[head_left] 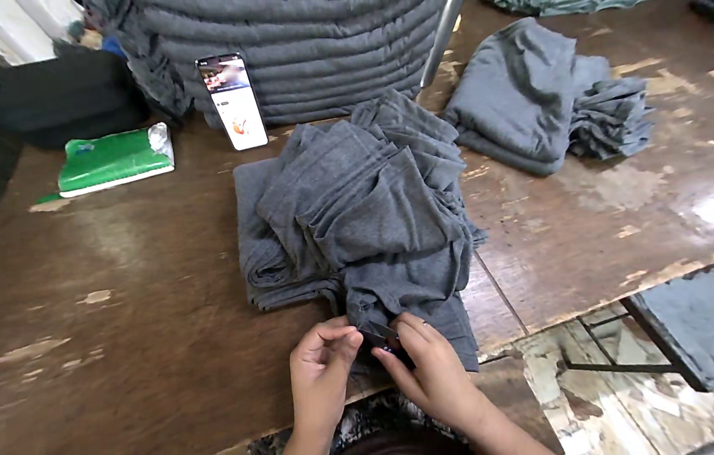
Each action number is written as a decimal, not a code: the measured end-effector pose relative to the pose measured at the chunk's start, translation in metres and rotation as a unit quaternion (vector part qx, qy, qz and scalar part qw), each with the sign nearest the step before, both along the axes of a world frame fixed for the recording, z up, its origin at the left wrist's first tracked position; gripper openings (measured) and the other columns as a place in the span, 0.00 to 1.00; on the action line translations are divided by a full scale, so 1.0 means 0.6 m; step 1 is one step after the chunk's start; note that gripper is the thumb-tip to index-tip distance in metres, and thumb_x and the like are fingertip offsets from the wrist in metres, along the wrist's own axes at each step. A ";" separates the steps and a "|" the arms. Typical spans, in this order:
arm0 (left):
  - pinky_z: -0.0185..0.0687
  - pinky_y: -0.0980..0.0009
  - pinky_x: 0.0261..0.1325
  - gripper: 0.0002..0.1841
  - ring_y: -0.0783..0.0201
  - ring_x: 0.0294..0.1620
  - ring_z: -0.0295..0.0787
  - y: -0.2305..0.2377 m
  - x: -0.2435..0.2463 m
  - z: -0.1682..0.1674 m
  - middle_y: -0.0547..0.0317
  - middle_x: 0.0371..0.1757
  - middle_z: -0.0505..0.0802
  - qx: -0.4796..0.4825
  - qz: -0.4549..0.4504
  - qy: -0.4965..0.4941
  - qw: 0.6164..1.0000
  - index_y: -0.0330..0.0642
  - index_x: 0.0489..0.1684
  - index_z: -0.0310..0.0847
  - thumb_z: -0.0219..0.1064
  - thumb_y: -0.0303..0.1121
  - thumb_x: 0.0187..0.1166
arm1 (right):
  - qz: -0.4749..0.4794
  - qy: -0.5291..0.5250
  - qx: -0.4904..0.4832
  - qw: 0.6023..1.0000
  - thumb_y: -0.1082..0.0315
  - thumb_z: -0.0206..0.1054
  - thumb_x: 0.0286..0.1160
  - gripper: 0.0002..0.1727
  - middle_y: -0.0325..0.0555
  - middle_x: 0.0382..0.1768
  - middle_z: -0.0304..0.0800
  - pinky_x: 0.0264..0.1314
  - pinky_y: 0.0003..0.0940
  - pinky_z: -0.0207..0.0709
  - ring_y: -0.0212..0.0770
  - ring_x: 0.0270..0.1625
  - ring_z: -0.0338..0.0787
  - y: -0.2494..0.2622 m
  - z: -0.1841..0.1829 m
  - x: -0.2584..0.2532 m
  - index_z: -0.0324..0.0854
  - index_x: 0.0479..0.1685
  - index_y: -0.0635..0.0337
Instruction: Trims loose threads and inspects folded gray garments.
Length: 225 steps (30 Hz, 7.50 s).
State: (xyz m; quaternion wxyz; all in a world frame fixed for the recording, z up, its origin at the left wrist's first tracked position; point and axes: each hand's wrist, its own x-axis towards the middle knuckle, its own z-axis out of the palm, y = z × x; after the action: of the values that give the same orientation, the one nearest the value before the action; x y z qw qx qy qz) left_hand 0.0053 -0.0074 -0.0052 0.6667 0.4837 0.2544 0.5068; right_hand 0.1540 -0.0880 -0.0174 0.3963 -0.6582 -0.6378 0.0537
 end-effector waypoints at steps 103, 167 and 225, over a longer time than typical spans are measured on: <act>0.86 0.86 0.41 0.03 0.81 0.41 0.89 0.038 -0.053 -0.008 0.65 0.46 0.92 0.161 -0.118 0.212 0.957 0.40 0.40 0.80 0.68 0.23 0.77 | 0.050 -0.167 -0.113 0.978 0.40 0.50 0.86 0.31 0.45 0.28 0.85 0.26 0.42 0.79 0.48 0.30 0.88 0.004 0.006 0.052 0.83 0.26 0.54; 0.74 0.56 0.56 0.22 0.66 0.44 0.92 -0.010 0.018 0.008 0.73 0.38 0.99 0.331 0.069 0.495 0.800 0.44 0.63 0.90 0.72 0.41 0.70 | 0.086 0.171 -0.003 0.982 0.67 0.68 0.71 0.10 0.35 0.22 0.73 0.30 0.11 0.62 0.17 0.26 0.70 -0.018 -0.009 0.121 0.74 0.30 0.61; 0.79 0.70 0.70 0.13 0.58 0.62 0.85 -0.019 0.075 -0.004 0.52 0.53 0.91 0.434 -0.092 0.285 0.850 0.41 0.50 0.92 0.69 0.24 0.69 | 0.181 0.180 0.026 0.967 0.69 0.66 0.73 0.08 0.44 0.31 0.77 0.44 0.20 0.75 0.29 0.38 0.80 -0.047 0.020 0.120 0.72 0.31 0.59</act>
State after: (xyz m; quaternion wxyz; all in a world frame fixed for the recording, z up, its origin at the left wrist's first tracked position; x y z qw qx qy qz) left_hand 0.0501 -0.0186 -0.0075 0.3310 0.8682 0.1421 0.3412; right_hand 0.2257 -0.1161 -0.0054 0.5052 -0.5007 -0.6657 0.2256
